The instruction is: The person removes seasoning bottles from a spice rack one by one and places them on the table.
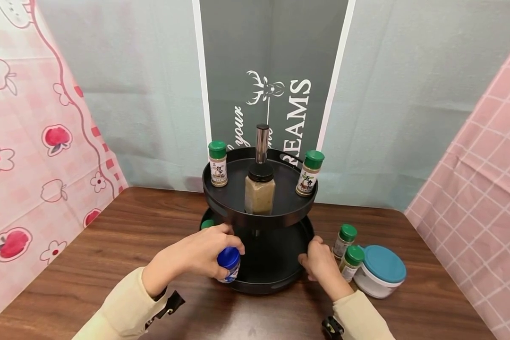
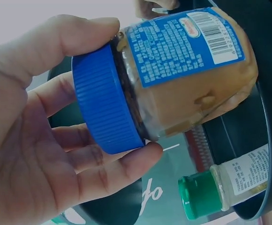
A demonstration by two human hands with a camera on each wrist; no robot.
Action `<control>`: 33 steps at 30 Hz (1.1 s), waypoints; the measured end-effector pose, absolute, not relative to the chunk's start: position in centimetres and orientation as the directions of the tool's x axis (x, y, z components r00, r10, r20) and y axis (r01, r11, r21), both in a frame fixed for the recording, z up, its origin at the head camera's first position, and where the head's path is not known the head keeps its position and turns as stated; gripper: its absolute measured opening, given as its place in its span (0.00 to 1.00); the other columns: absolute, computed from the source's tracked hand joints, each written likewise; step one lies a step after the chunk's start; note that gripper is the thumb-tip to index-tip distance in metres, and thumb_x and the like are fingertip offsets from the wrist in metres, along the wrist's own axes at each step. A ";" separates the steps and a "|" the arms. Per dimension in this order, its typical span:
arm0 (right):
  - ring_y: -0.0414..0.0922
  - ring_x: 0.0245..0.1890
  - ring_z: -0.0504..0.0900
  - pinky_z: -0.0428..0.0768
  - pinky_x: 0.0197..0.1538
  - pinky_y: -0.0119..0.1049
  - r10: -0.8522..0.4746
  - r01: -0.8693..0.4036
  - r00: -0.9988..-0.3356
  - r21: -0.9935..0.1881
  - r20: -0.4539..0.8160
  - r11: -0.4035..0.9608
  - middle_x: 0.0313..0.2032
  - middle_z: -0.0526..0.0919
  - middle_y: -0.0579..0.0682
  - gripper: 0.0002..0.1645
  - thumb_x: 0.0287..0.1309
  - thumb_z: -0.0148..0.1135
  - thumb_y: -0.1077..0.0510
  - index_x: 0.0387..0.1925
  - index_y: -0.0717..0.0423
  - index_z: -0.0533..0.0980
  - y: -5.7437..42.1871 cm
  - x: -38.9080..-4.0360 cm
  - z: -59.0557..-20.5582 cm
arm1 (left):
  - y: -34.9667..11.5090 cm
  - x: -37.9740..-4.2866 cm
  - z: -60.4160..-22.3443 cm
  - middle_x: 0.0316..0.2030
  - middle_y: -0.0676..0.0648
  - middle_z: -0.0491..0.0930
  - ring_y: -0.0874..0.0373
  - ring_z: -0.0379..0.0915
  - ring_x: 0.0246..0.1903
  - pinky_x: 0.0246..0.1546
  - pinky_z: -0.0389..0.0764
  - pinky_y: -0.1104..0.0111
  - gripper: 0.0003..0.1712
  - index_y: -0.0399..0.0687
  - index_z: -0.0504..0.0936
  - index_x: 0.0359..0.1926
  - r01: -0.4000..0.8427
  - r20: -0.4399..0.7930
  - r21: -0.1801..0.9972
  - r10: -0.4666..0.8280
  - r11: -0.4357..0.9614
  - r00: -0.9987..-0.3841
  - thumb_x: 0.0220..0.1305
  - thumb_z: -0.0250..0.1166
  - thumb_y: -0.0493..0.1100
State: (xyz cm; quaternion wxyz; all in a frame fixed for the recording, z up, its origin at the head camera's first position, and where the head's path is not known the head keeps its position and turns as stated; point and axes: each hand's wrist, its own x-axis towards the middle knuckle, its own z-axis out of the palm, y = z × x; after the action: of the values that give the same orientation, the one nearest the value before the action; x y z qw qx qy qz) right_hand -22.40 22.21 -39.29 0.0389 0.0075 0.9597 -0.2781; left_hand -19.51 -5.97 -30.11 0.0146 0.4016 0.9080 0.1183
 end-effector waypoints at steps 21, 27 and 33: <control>0.43 0.08 0.72 0.73 0.17 0.36 -0.023 0.017 -0.997 -0.511 -0.072 0.859 0.11 0.73 0.52 0.30 0.52 0.53 0.60 0.48 0.79 0.55 22.3 -22.4 -39.3 | -10.7 -18.9 -30.2 0.35 0.51 0.70 0.58 0.70 0.32 0.30 0.78 0.69 0.20 0.55 0.80 0.38 0.647 0.128 0.332 0.647 0.686 -0.752 0.37 0.70 0.43; 0.43 0.08 0.72 0.74 0.17 0.36 -0.022 0.020 -0.997 -0.512 -0.076 0.859 0.12 0.73 0.52 0.31 0.52 0.54 0.60 0.49 0.79 0.55 22.3 -22.4 -39.3 | -11.9 -18.8 -30.4 0.33 0.52 0.68 0.58 0.70 0.31 0.28 0.78 0.69 0.19 0.58 0.80 0.36 0.618 0.116 0.316 0.617 0.720 -0.778 0.36 0.71 0.44; 0.43 0.08 0.72 0.73 0.17 0.36 -0.028 0.014 -0.997 -0.512 -0.075 0.859 0.11 0.73 0.52 0.30 0.52 0.53 0.60 0.48 0.79 0.55 22.3 -22.3 -39.3 | -13.2 -18.9 -31.2 0.32 0.51 0.68 0.59 0.69 0.29 0.26 0.77 0.69 0.20 0.56 0.80 0.36 0.593 0.110 0.309 0.592 0.743 -0.798 0.35 0.71 0.44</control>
State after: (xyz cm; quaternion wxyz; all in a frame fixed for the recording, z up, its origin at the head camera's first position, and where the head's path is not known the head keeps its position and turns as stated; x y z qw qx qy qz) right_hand -22.26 22.32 -39.30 0.0401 -0.0037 0.9632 -0.2658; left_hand -18.91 -13.24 -31.19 -0.0024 0.3174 0.9336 0.1664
